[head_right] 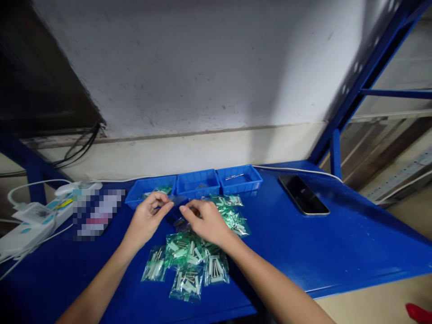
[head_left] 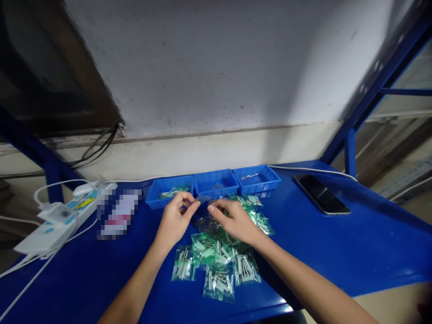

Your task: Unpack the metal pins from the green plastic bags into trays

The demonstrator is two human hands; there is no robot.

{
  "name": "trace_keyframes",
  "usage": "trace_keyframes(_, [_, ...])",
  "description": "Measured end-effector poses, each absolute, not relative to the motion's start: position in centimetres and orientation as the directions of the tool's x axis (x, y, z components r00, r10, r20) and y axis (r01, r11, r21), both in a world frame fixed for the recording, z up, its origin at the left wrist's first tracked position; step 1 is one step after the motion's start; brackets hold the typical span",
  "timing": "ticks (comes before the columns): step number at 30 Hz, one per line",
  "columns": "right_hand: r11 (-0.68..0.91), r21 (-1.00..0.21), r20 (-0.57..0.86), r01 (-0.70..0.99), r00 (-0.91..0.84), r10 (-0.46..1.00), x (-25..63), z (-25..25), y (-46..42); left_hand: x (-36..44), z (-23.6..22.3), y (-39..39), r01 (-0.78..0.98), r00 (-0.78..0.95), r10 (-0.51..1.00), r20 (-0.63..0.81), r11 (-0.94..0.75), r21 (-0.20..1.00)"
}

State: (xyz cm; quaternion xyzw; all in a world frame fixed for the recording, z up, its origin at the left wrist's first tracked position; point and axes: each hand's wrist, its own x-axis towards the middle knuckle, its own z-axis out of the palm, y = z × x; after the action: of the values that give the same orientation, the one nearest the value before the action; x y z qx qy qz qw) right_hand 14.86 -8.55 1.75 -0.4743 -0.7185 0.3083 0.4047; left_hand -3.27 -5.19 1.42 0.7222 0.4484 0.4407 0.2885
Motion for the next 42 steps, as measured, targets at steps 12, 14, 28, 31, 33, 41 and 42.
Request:
trace_keyframes(12, [0.203,-0.977,0.206,0.062,0.052,0.977,14.1,0.5,-8.1,-2.0,1.0,-6.4,0.488,0.278,0.730,0.624,-0.667,0.563])
trace_keyframes(14, [0.214,-0.974,0.219,0.069,0.068,0.973,14.2,0.6,-8.1,-2.0,1.0,-6.3,0.429,0.214,0.805,0.553,-0.586,0.687])
trace_keyframes(28, [0.220,-0.960,0.204,0.172,-0.106,0.973,14.1,1.1,-8.5,-1.9,1.2,-6.5,0.192,0.221,0.944,0.244,-0.287,0.938])
trace_keyframes(31, [0.214,-0.959,0.191,0.185,-0.132,0.973,14.1,1.3,-8.6,-1.7,1.2,-6.6,0.226,0.221,0.938,0.268,-0.317,0.921])
trace_keyframes(33, [0.210,-0.960,0.188,0.185,-0.132,0.973,14.1,1.3,-8.6,-1.6,1.1,-6.7,0.249,0.219,0.930,0.296,-0.346,0.904])
trace_keyframes(41, [0.209,-0.960,0.193,0.184,-0.103,0.976,13.9,1.1,-8.6,-1.7,0.8,-6.4,0.241,0.173,0.923,0.345,-0.379,0.893])
trace_keyframes(42, [0.215,-0.962,0.202,0.169,-0.089,0.975,13.9,1.1,-8.6,-1.8,0.8,-6.4,0.239,0.161,0.923,0.349,-0.379,0.894])
